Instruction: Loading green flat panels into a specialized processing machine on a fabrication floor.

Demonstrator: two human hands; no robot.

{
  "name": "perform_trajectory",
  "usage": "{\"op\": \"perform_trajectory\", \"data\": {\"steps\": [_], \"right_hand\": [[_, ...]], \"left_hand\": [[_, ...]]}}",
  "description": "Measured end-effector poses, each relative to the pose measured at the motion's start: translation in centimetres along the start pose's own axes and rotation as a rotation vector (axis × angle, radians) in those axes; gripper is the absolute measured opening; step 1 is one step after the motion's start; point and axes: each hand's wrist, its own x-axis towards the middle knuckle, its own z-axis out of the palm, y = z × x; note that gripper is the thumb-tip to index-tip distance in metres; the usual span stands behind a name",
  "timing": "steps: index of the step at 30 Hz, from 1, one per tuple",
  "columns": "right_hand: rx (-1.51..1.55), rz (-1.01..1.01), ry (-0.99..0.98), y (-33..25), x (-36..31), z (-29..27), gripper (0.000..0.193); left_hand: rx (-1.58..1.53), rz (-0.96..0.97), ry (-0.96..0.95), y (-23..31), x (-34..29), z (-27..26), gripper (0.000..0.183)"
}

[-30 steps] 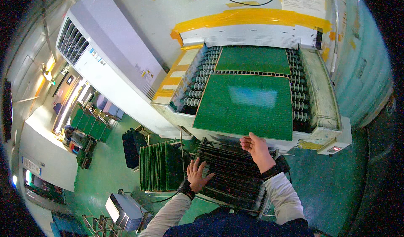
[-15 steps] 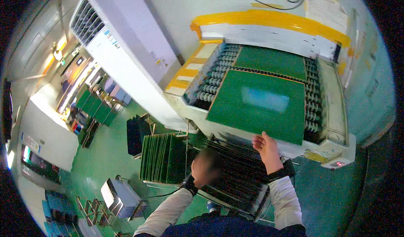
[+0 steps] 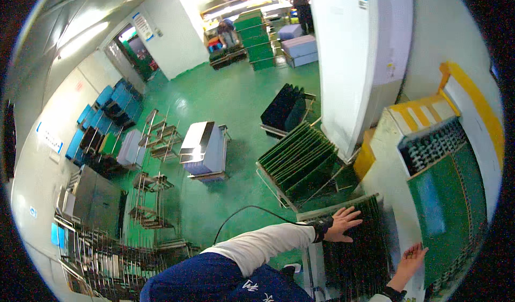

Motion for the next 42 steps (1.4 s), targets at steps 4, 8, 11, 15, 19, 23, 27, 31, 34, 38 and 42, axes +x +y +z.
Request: {"op": "perform_trajectory", "data": {"steps": [4,8,11,15,19,23,27,31,34,38,42], "right_hand": [[-0.087,0.009,0.022,1.8,-2.8,4.3,0.048],[-0.025,0.098,-0.057,7.4,-7.3,8.2,0.04],[-0.121,0.176,-0.095,12.5,-10.2,11.6,0.038],[-0.167,0.339,-0.032,21.2,-14.1,18.6,0.035],[-0.208,0.586,-0.213,31.0,-16.5,25.2,0.032],[-0.301,0.757,-0.397,39.1,-21.3,34.2,0.031],[-0.461,0.949,-0.585,44.8,-25.9,41.7,0.033],[-0.648,1.069,-0.708,49.3,-28.8,46.1,0.036],[-0.671,1.148,-0.86,52.7,-29.0,48.4,0.037],[-0.731,1.167,-0.901,56.8,-28.0,51.7,0.039],[-0.761,1.189,-0.916,61.1,-26.6,55.8,0.039]], "left_hand": [[-0.11,-0.078,0.135,-1.1,-2.4,0.5,0.076],[-0.232,-0.014,0.232,-3.8,-7.8,-2.8,0.062],[-0.245,-0.067,0.32,-7.5,-13.1,-5.8,0.054],[-0.303,-0.36,0.361,-14.7,-23.3,-10.0,0.05],[-0.244,-0.701,0.335,-21.6,-36.6,-12.2,0.058],[-0.382,-1.124,0.139,-24.6,-48.8,-14.2,0.071],[-0.528,-1.383,0.401,-25.3,-58.9,-12.1,0.076],[-0.498,-1.475,0.529,-25.1,-63.9,-11.2,0.077],[-0.545,-1.558,0.624,-25.8,-64.9,-11.5,0.075],[-0.716,-1.556,0.752,-28.3,-64.1,-15.0,0.072],[-0.748,-1.538,0.801,-32.5,-64.3,-18.2,0.069]]}}
